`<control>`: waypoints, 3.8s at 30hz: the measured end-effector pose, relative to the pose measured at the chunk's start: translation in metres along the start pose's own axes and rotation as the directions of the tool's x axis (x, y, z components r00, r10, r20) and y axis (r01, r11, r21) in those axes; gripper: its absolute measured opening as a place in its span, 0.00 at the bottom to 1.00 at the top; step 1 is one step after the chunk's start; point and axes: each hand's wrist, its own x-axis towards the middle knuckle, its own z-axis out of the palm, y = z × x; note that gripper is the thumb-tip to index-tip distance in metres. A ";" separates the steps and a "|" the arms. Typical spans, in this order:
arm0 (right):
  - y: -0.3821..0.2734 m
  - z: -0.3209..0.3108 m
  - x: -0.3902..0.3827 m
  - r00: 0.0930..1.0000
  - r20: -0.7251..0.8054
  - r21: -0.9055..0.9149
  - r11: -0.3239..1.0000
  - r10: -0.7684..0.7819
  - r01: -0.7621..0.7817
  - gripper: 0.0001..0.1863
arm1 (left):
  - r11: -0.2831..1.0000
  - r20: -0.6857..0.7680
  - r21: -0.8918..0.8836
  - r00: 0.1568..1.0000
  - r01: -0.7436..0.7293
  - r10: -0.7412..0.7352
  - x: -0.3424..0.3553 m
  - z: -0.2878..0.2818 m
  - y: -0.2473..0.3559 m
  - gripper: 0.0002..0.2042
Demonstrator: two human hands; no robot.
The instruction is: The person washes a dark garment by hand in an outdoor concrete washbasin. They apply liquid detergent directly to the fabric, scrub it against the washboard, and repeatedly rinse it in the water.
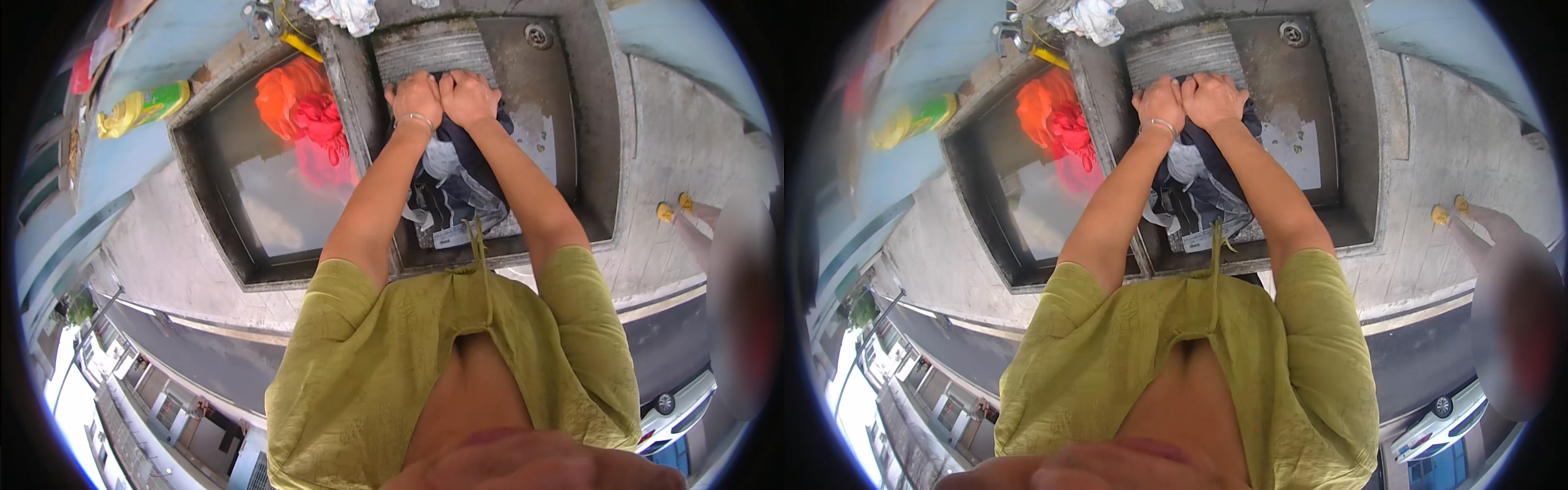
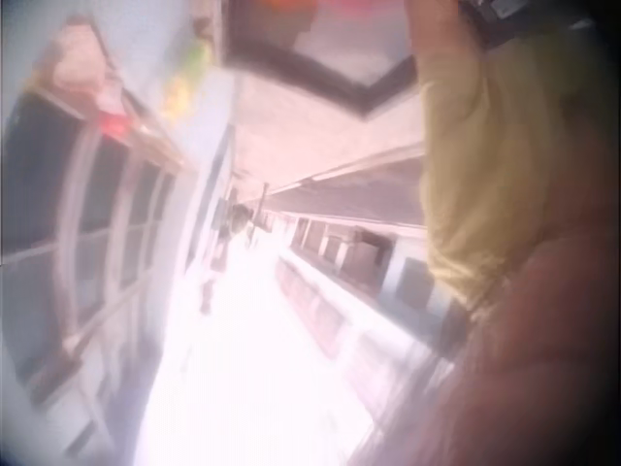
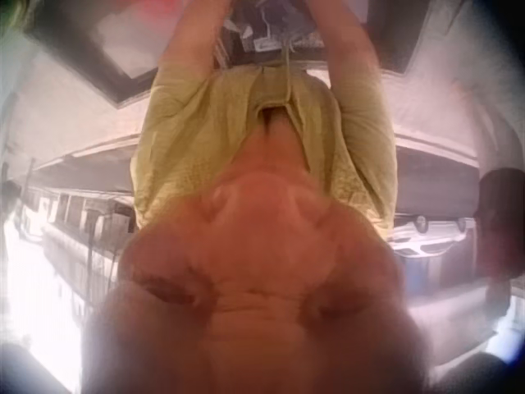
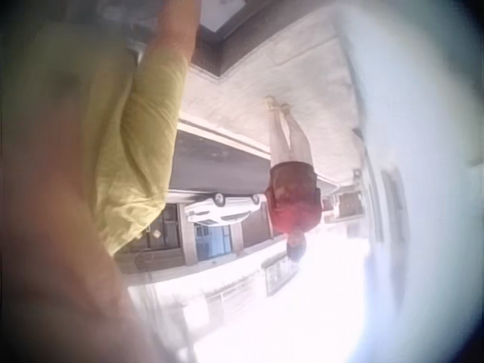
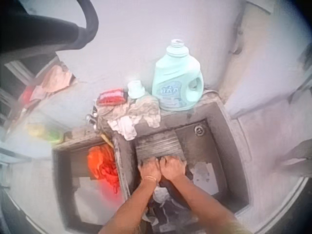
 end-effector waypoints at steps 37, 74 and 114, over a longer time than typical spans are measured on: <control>0.045 -0.011 -0.122 0.873 -0.103 0.110 0.866 -0.477 0.487 0.12 | 0.941 -0.125 -0.241 0.969 -0.239 0.214 -0.137 -0.006 -0.005 0.03; 0.057 -0.018 -0.116 0.856 -0.041 0.121 0.848 -0.515 0.516 0.09 | 0.963 -0.084 -0.160 0.975 -0.219 0.207 -0.150 -0.001 0.003 0.04; 0.059 -0.029 -0.109 0.888 -0.050 0.182 0.870 -0.457 0.458 0.11 | 0.925 -0.196 -0.201 0.938 -0.323 0.285 -0.128 0.009 -0.004 0.11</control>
